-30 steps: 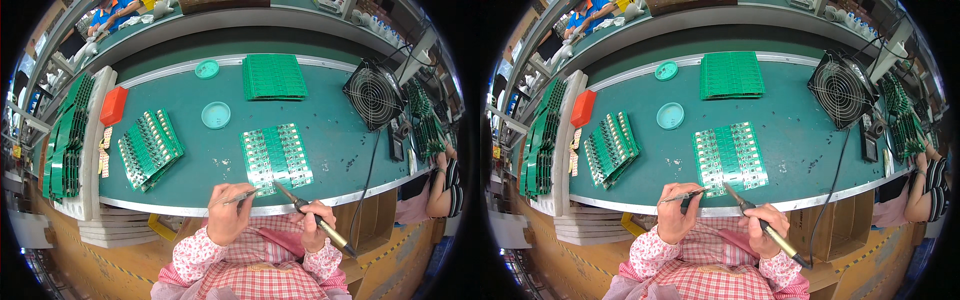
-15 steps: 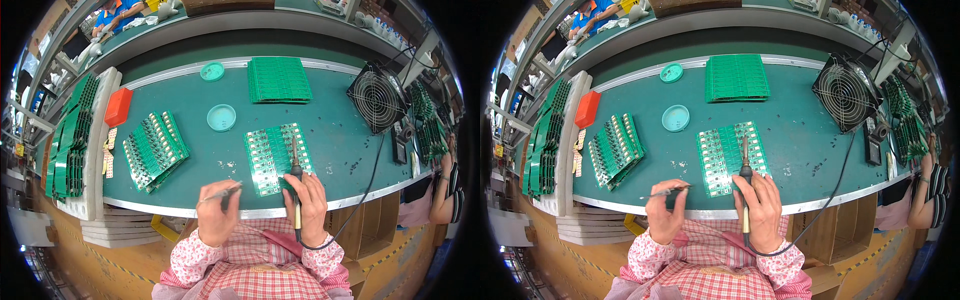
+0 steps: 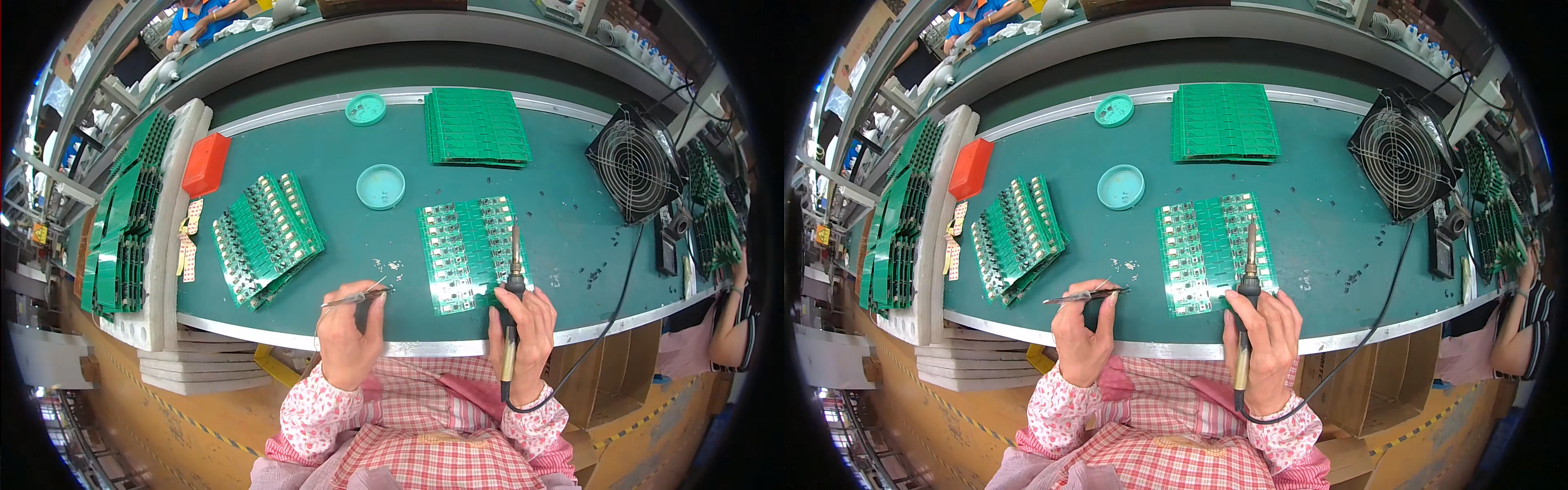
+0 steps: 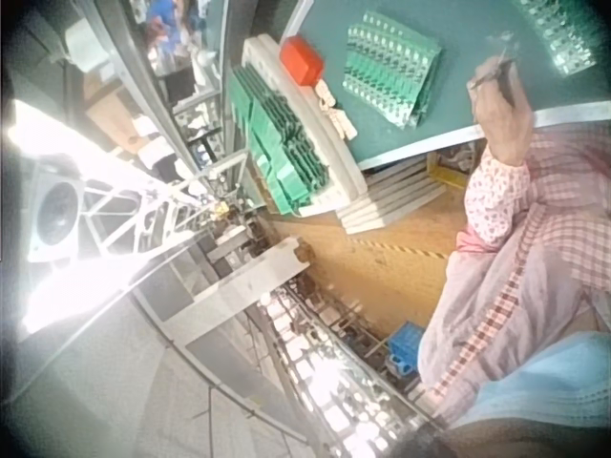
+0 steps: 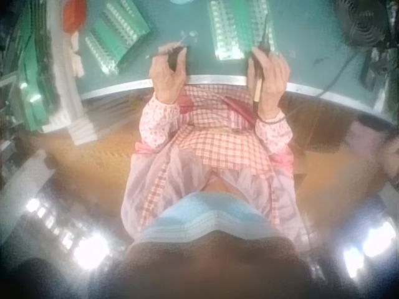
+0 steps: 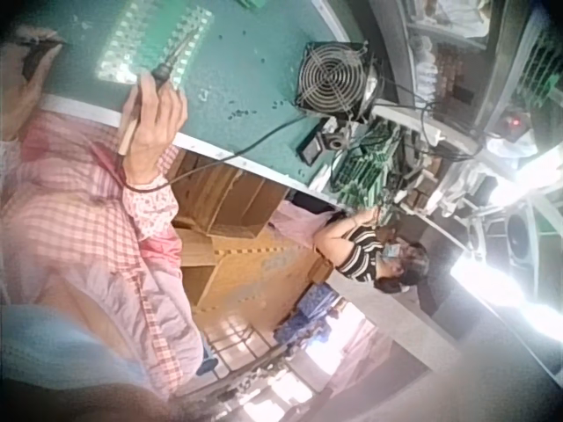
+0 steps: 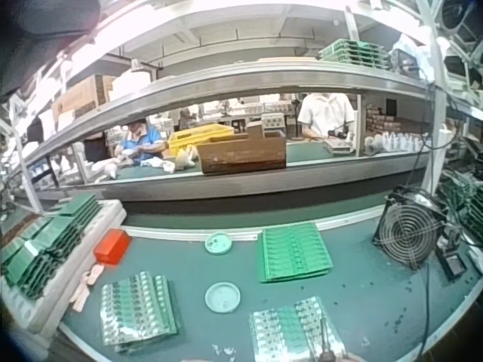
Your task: The person solders electronic components onto circuit boards using a soldering iron and solder wire.
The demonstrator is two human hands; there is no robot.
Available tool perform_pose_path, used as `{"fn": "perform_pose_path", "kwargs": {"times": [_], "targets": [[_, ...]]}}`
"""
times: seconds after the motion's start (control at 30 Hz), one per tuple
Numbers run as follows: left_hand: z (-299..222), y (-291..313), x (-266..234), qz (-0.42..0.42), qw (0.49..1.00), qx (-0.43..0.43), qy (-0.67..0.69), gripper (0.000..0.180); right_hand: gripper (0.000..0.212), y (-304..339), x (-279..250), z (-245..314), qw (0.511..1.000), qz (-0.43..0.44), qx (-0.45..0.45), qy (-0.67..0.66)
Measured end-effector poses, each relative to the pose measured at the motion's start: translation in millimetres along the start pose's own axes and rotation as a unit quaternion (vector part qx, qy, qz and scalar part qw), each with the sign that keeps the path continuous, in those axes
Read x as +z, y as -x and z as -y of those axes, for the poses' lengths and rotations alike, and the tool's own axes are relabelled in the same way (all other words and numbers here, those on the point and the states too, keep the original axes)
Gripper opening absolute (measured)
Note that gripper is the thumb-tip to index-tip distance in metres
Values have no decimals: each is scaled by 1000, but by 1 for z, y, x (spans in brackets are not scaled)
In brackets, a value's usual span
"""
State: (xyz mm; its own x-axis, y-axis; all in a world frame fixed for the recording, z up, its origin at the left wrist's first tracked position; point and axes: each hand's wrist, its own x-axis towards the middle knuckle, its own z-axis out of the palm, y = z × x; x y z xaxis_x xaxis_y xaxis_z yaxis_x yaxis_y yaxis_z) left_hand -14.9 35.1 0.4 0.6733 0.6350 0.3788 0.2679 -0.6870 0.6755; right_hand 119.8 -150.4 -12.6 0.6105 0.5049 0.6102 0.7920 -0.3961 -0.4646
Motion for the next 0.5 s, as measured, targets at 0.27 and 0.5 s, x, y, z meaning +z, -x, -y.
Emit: {"fn": "perform_pose_path", "kwargs": {"times": [0.27, 0.5], "targets": [[1, -1, 1, 2, 1000, 13, -9, 14, 38, -2, -3, 1, 1000, 13, -12, 7], [1, -1, 1, 5, 1000, 24, -8, 13, 37, -1, -4, 1, 1000, 18, -7, 2]]}}
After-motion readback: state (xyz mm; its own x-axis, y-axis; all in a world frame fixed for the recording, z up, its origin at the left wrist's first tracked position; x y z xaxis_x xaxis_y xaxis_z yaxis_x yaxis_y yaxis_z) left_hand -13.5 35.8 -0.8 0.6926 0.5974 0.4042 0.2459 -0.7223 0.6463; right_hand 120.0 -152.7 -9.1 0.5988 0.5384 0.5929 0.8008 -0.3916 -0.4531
